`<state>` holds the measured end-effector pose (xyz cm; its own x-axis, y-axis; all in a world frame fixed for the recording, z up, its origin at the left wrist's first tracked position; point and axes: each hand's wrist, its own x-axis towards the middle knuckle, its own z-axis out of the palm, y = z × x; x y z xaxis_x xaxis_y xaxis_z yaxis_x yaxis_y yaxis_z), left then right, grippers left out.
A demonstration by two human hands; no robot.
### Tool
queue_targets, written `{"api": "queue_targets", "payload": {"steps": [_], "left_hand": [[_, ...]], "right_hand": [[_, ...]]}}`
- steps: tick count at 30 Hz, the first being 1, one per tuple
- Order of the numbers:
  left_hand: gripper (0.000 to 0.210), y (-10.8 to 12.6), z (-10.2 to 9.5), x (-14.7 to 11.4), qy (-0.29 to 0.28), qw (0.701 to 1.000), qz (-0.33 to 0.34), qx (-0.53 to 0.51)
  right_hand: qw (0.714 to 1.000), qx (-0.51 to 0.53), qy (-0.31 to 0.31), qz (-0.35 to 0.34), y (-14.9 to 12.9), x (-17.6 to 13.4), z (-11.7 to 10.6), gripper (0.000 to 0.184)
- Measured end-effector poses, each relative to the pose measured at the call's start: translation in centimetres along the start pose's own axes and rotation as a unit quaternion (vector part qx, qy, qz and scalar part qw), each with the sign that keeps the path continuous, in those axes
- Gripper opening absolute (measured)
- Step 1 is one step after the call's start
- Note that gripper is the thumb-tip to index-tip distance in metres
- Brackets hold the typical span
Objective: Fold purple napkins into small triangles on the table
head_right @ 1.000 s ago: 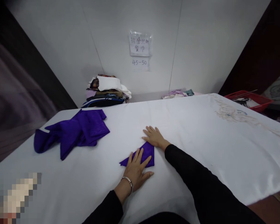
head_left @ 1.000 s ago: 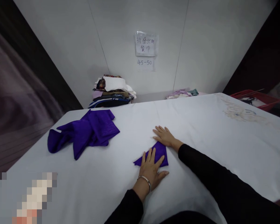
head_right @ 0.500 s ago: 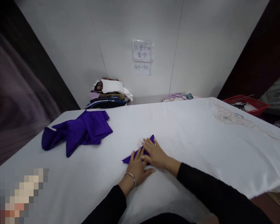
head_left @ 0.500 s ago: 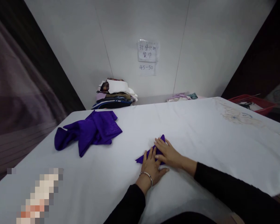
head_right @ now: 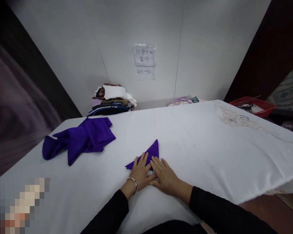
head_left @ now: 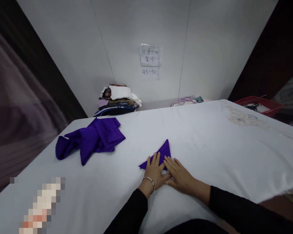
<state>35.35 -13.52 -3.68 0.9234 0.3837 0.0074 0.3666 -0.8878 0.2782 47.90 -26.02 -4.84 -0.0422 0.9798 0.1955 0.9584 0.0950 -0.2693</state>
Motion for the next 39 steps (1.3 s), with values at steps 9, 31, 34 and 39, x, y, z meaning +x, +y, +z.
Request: {"api": "queue_targets", "payload": {"steps": [9,31,34,39], "left_hand": [[0.064,0.9,-3.3,2.4,-0.054,0.995,-0.044,-0.067],[0.080,1.6,0.2,11.9,-0.072,0.997,0.012,0.003],[0.081,1.6,0.7,13.1,-0.057,0.998,0.003,0.012],[0.083,1.8,1.4,14.3,-0.036,0.999,-0.010,0.029]], "right_hand": [[1.000,-0.001,-0.019,0.000,-0.1,0.2,-0.2,0.074],[0.999,0.006,-0.022,-0.022,-0.2,0.4,-1.1,0.078],[1.000,0.001,-0.025,-0.013,-0.2,0.3,-0.9,0.080],[0.999,-0.007,-0.043,-0.003,-0.4,0.4,-1.0,0.081]]}}
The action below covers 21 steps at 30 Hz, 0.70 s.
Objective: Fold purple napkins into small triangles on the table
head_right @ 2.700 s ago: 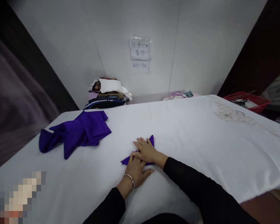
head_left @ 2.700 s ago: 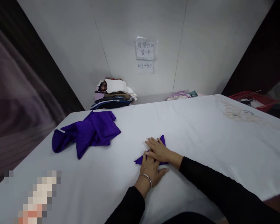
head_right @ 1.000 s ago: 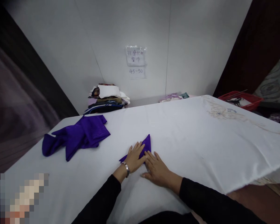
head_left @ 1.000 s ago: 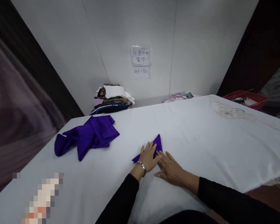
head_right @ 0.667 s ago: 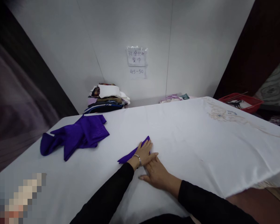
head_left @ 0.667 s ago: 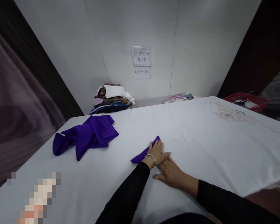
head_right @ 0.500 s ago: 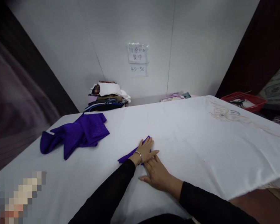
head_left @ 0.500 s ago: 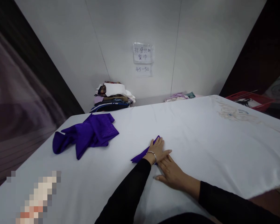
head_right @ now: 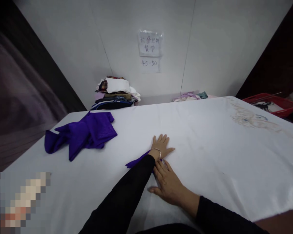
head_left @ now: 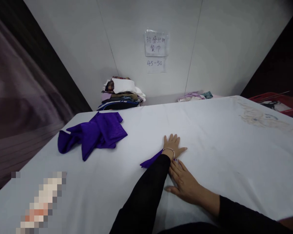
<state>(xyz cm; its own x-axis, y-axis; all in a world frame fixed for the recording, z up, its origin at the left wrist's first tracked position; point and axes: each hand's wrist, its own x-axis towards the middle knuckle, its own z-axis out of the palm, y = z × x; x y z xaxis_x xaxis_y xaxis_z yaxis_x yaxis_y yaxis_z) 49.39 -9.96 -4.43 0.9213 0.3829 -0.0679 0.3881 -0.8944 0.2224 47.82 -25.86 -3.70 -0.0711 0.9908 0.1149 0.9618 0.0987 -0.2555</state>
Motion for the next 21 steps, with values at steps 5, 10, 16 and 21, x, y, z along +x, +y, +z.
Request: {"api": "queue_targets", "payload": {"steps": [5,10,16,21], "left_hand": [[0.083,0.2,-0.2,1.3,0.001,0.999,-0.019,-0.034],[0.053,-1.6,-2.9,1.5,-0.017,0.988,-0.027,-0.151],[0.048,-7.2,-6.0,-6.2,0.101,0.973,-0.099,-0.185],[0.030,-9.3,-4.9,-15.2,0.185,0.950,-0.150,-0.204]], "right_hand": [[1.000,-0.004,-0.001,0.004,-0.1,0.0,-0.1,0.081],[1.000,-0.013,0.010,-0.017,0.2,-0.3,0.3,0.076],[1.000,-0.009,0.009,-0.012,0.5,-0.4,0.7,0.075],[1.000,-0.006,0.002,-0.004,0.4,-0.4,0.7,0.074]]}}
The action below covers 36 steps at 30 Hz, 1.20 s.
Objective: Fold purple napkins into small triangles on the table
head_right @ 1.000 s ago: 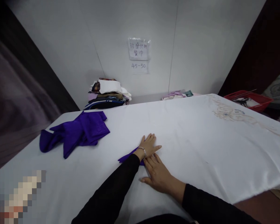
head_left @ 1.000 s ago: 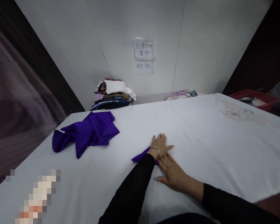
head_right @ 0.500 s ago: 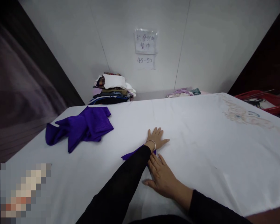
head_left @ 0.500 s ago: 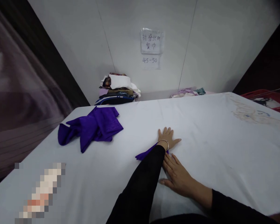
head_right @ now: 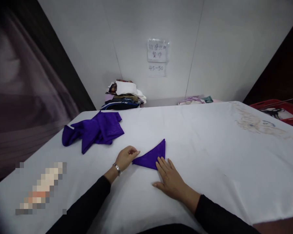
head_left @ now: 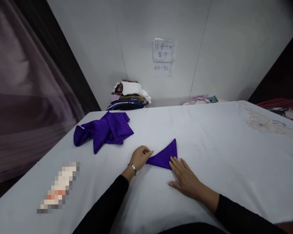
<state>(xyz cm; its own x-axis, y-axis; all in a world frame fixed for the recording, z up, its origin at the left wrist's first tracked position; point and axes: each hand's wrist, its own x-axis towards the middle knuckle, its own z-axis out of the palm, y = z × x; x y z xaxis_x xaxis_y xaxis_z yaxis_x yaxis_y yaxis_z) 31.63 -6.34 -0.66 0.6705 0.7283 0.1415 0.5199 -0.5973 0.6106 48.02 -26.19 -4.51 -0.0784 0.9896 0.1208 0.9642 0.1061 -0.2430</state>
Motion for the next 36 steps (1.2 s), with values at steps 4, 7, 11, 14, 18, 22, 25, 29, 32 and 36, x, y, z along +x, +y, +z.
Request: {"api": "queue_targets", "payload": {"steps": [4,7,11,14,18,22,25,29,32,36], "left_hand": [[0.016,-0.9,0.5,-4.0,0.027,0.999,0.035,-0.015],[0.012,-1.0,1.0,-4.7,0.025,0.998,0.055,-0.014],[0.008,-1.1,1.0,-4.5,0.016,0.998,0.061,0.003],[0.006,-1.2,0.9,-4.4,0.011,0.998,0.055,-0.009],[0.010,-1.3,1.1,-4.4,0.012,0.998,0.055,0.007],[0.013,-1.3,1.2,-4.4,0.014,0.998,0.050,0.041],[0.015,-1.3,1.2,-4.3,0.013,0.997,0.039,0.059],[0.015,-0.5,1.3,-4.0,0.032,0.995,0.039,0.087],[0.016,1.0,1.8,-4.0,0.058,0.991,0.060,0.105],[0.034,3.2,3.4,-4.0,0.020,0.983,0.126,0.130]], "right_hand": [[1.000,-0.010,-0.006,0.003,0.0,0.0,0.0,0.075],[1.000,-0.013,-0.009,0.000,-0.1,-0.1,-0.1,0.073],[1.000,-0.011,-0.015,0.002,-0.4,-0.1,-0.6,0.069],[1.000,-0.008,-0.013,0.002,-0.6,-0.1,-0.9,0.066],[1.000,-0.009,-0.015,0.004,-0.6,-0.1,-0.9,0.067],[1.000,-0.004,-0.016,0.005,-0.6,-0.1,-0.9,0.067],[1.000,0.002,-0.021,0.011,-0.7,-0.1,-0.9,0.067],[0.999,0.000,-0.026,0.018,-0.6,-0.1,-0.8,0.069],[1.000,0.000,-0.021,0.017,-0.6,-0.1,-0.7,0.069],[1.000,-0.001,-0.010,0.010,-0.5,0.0,-0.5,0.070]]}}
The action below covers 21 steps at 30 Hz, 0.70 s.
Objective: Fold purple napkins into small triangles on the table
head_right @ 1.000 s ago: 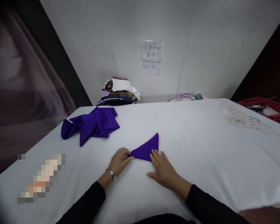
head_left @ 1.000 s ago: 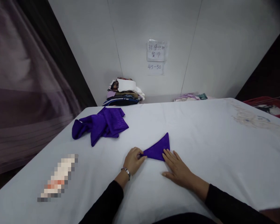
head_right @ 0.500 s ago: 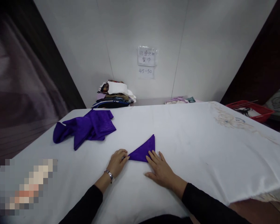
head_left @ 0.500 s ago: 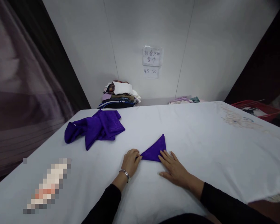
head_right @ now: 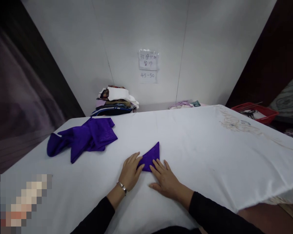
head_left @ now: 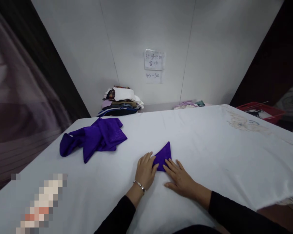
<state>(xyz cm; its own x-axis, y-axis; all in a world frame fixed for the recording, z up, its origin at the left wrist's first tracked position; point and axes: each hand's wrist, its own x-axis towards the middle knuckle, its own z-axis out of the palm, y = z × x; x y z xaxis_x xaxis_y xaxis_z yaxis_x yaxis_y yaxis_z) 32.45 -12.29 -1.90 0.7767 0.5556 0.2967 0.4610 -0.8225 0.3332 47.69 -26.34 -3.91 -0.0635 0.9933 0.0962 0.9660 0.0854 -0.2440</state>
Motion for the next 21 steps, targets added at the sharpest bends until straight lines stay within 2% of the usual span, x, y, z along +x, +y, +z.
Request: {"api": "queue_targets", "payload": {"steps": [4,6,9,13,17,21], "left_hand": [[0.055,0.8,1.8,0.2,-0.114,0.991,0.060,0.025],[0.062,0.6,2.4,0.3,-0.140,0.987,0.067,0.038],[0.067,0.2,2.7,0.3,-0.148,0.985,0.070,0.051],[0.067,0.3,2.5,0.3,-0.147,0.985,0.073,0.049],[0.072,0.5,2.3,0.4,-0.158,0.984,0.062,0.046],[0.072,0.5,2.3,0.6,-0.168,0.983,0.060,0.041]], "right_hand": [[1.000,0.010,0.000,0.002,0.2,-0.1,0.1,0.074],[1.000,0.022,-0.011,0.003,0.3,-0.1,-0.3,0.076],[0.999,0.041,-0.033,0.005,0.6,0.4,-1.6,0.073],[0.999,0.040,-0.028,0.002,1.2,2.7,-3.3,0.072],[0.998,0.037,-0.036,0.018,2.7,5.3,-3.2,0.074],[0.998,0.034,-0.047,0.038,5.3,6.4,-2.6,0.069]]}}
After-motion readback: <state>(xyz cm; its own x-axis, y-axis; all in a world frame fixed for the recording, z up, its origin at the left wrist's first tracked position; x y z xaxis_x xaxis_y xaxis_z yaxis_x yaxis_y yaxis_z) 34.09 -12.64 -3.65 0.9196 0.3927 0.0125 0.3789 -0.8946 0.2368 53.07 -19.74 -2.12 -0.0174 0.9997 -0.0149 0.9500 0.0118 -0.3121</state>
